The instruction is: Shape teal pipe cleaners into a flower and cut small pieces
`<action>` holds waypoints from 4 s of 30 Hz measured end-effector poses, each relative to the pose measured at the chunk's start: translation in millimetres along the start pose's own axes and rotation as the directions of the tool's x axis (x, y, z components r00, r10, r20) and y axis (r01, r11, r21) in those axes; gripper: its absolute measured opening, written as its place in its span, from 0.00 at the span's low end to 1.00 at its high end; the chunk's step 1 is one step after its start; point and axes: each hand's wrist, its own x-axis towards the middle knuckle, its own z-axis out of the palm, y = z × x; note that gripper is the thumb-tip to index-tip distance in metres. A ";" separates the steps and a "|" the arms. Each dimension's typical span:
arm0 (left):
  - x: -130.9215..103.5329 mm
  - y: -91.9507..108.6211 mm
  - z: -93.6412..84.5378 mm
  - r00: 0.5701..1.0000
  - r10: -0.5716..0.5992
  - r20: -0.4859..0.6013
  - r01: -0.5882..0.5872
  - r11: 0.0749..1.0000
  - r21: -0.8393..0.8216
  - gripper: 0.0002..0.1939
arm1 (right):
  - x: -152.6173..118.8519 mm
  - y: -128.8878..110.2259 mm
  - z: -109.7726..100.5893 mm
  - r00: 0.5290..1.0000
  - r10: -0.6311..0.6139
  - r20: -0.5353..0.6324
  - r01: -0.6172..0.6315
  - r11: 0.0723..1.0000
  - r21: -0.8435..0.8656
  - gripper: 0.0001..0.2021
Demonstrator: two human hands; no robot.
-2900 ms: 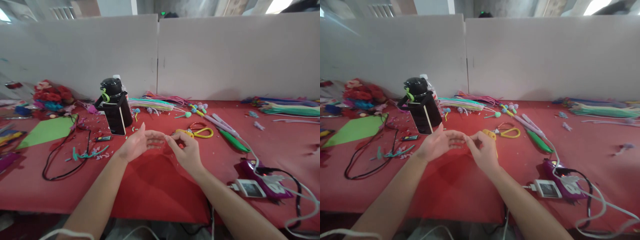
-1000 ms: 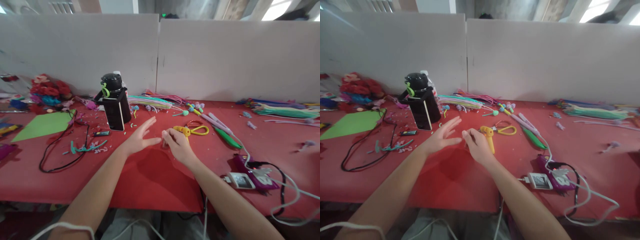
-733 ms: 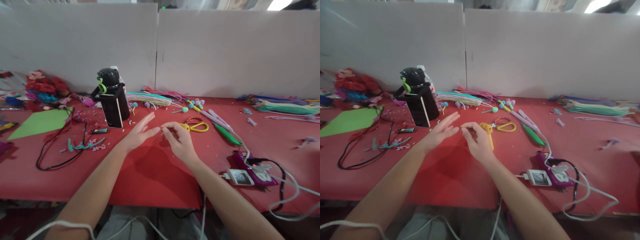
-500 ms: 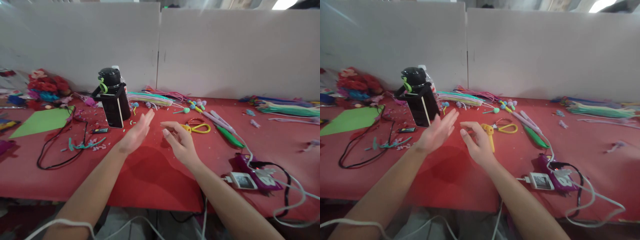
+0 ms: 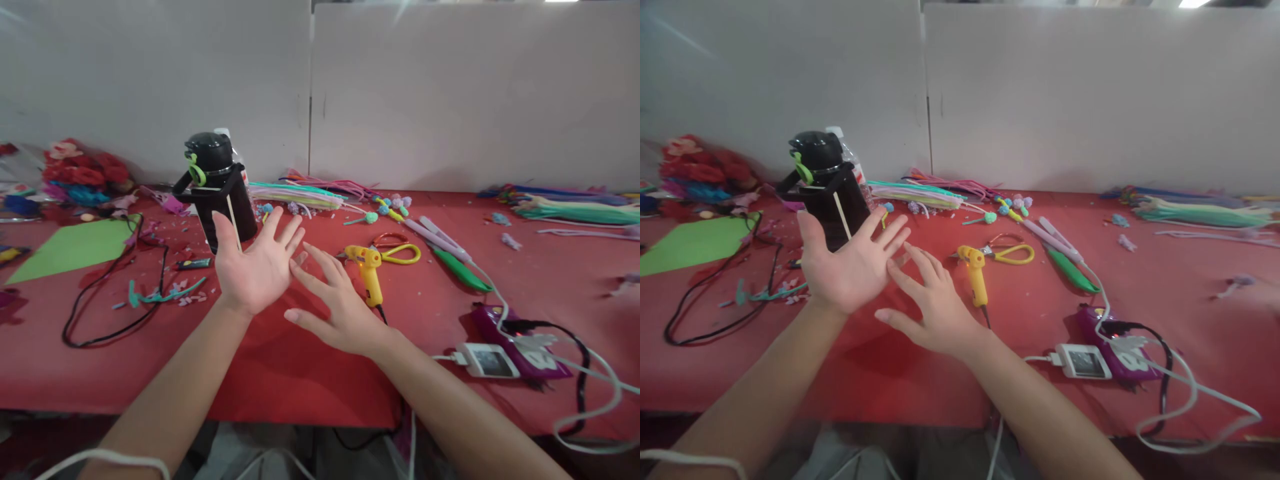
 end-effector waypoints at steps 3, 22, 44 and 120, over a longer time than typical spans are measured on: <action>0.0 -2.5 -0.2 1.000 0.001 -0.009 -0.001 1.000 0.007 0.53 | 0.4 1.1 4.0 0.998 0.036 0.047 -0.038 0.999 0.031 0.40; 0.4 -2.8 -1.7 0.985 -0.042 -0.168 0.030 0.997 -0.073 0.52 | 15.7 -3.4 6.3 0.981 0.060 0.183 -0.038 0.992 -0.123 0.50; -0.5 -5.1 2.1 0.989 -0.042 -0.143 0.036 0.999 -0.041 0.51 | 14.6 -0.1 7.3 0.990 0.051 0.132 -0.031 0.988 -0.154 0.49; -25.6 13.8 -42.4 0.830 0.424 -0.363 -0.234 0.855 0.463 0.08 | 11.9 12.4 -1.9 0.957 0.195 -0.215 -0.133 0.953 0.273 0.25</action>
